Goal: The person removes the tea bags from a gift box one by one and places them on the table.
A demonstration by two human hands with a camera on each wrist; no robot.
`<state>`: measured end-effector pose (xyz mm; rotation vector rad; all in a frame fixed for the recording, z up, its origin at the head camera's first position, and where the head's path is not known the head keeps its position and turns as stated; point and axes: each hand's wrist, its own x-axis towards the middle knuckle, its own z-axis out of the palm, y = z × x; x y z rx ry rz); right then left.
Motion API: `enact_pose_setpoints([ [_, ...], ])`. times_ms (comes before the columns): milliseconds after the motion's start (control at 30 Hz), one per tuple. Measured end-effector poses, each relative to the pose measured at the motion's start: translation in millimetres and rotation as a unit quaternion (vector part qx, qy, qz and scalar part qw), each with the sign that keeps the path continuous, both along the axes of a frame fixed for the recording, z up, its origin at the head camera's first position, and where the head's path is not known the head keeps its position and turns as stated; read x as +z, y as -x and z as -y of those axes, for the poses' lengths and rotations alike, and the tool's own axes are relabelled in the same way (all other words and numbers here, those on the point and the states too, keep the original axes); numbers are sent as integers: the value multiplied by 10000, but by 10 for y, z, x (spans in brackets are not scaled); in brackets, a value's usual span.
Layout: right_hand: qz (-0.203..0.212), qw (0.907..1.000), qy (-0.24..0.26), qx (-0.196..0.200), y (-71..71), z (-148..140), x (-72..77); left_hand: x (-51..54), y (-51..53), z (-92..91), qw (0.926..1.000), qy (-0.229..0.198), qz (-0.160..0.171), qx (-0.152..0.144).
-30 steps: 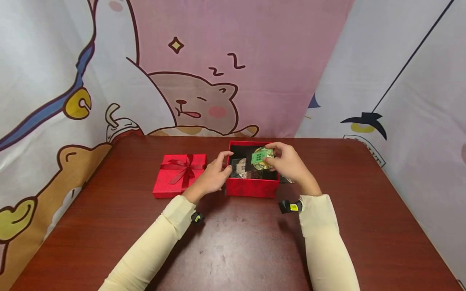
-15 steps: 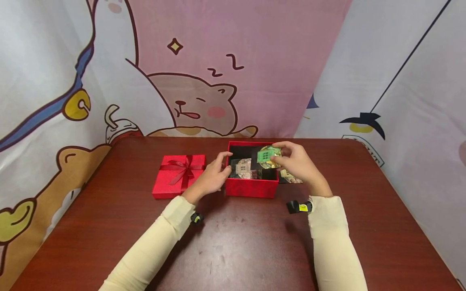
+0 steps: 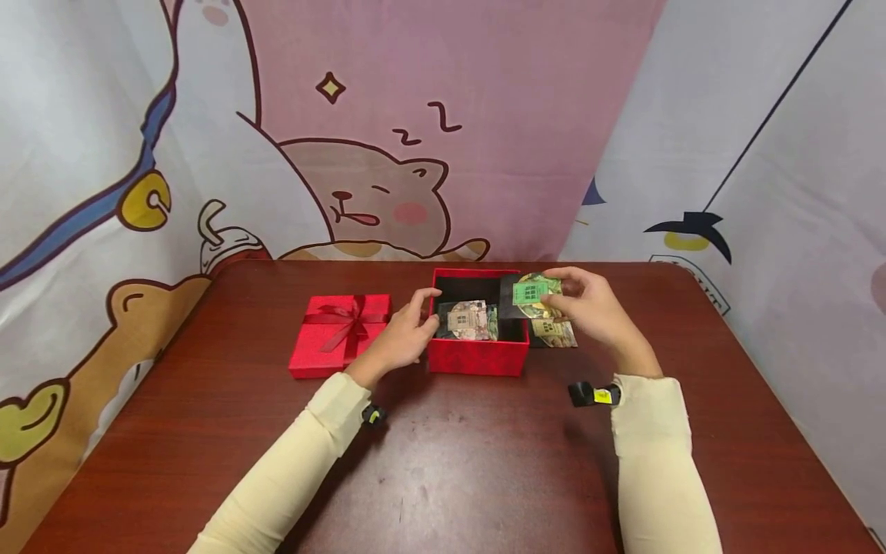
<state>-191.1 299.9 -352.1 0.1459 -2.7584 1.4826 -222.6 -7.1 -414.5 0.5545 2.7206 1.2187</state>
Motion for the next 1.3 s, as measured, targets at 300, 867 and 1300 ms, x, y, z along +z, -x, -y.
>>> enact_pose_setpoints([
  [300,-9,9999,119,26,-39,-121,-41,6,9,7,10000,-41,-25,-20],
  [867,-35,9997,40,-251,-74,-383,-168,-27,15,-3,10000,-7,-85,25],
  [1300,127,9989,-62,-450,-109,-528,-243,-39,17,-8,10000,-28,-15,1],
])
